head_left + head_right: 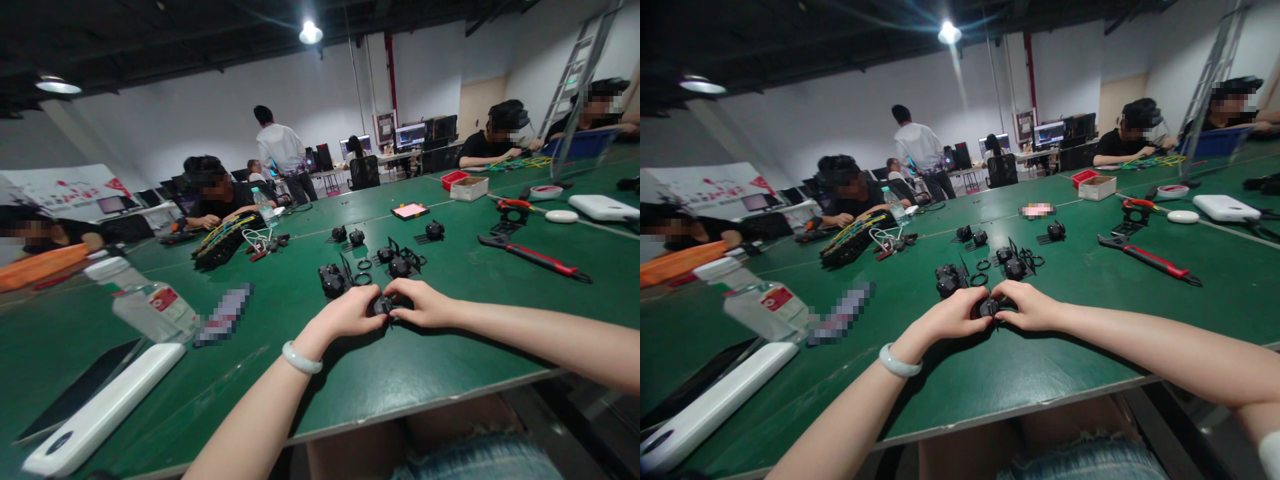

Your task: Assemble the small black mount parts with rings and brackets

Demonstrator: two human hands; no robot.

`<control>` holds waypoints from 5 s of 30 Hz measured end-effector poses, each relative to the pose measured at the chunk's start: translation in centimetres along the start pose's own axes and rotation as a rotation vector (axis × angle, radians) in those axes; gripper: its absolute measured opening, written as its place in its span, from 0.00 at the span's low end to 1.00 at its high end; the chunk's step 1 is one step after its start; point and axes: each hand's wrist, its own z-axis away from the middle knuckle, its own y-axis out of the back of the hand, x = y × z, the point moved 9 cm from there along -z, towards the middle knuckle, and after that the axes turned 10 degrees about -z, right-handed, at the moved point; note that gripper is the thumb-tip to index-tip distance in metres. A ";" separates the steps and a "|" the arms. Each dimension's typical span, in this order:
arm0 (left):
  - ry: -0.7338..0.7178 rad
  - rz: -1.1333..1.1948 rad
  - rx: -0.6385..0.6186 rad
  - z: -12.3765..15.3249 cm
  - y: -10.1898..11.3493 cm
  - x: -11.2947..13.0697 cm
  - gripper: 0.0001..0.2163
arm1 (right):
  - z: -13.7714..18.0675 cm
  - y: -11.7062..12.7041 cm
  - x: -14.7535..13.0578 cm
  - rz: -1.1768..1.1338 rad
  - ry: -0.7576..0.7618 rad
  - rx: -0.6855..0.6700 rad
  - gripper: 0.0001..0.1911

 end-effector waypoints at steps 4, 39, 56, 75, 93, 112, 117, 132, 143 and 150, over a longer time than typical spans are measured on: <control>-0.006 -0.017 0.001 0.0 0.1 0.1 0.09 | 0.0 0.0 0.1 0.000 -0.015 -0.001 0.15; -0.009 -0.041 0.014 -0.2 -0.1 0.1 0.09 | -0.2 -0.1 0.8 -0.116 -0.089 -0.016 0.14; -0.044 -0.074 0.023 -0.1 0.1 0.4 0.10 | -0.3 0.0 1.2 -0.199 -0.056 -0.001 0.24; -0.059 -0.050 0.061 0.1 0.6 1.2 0.23 | -0.3 -0.1 0.0 -0.042 0.013 -0.062 0.36; 0.044 0.124 0.113 -0.2 -0.1 1.2 0.31 | 1.0 1.6 1.2 -0.027 -0.048 -0.095 0.27; 0.012 0.021 0.087 -0.4 0.3 1.9 0.24 | 0.6 0.8 1.3 -0.005 -0.086 -0.099 0.19; 0.021 0.030 0.078 -0.4 0.1 1.8 0.24 | 0.6 0.8 1.3 -0.005 -0.085 -0.095 0.19; 0.070 0.133 0.030 -0.3 -0.6 1.4 0.22 | 0.6 0.4 1.2 0.045 -0.027 -0.105 0.14; 0.099 0.230 -0.001 -0.3 -1.0 1.3 0.23 | 0.5 0.0 1.5 0.079 -0.028 -0.134 0.15; 0.103 0.262 -0.033 0.0 -1.1 0.4 0.32 | 0.7 0.6 1.2 0.027 -0.049 -0.103 0.19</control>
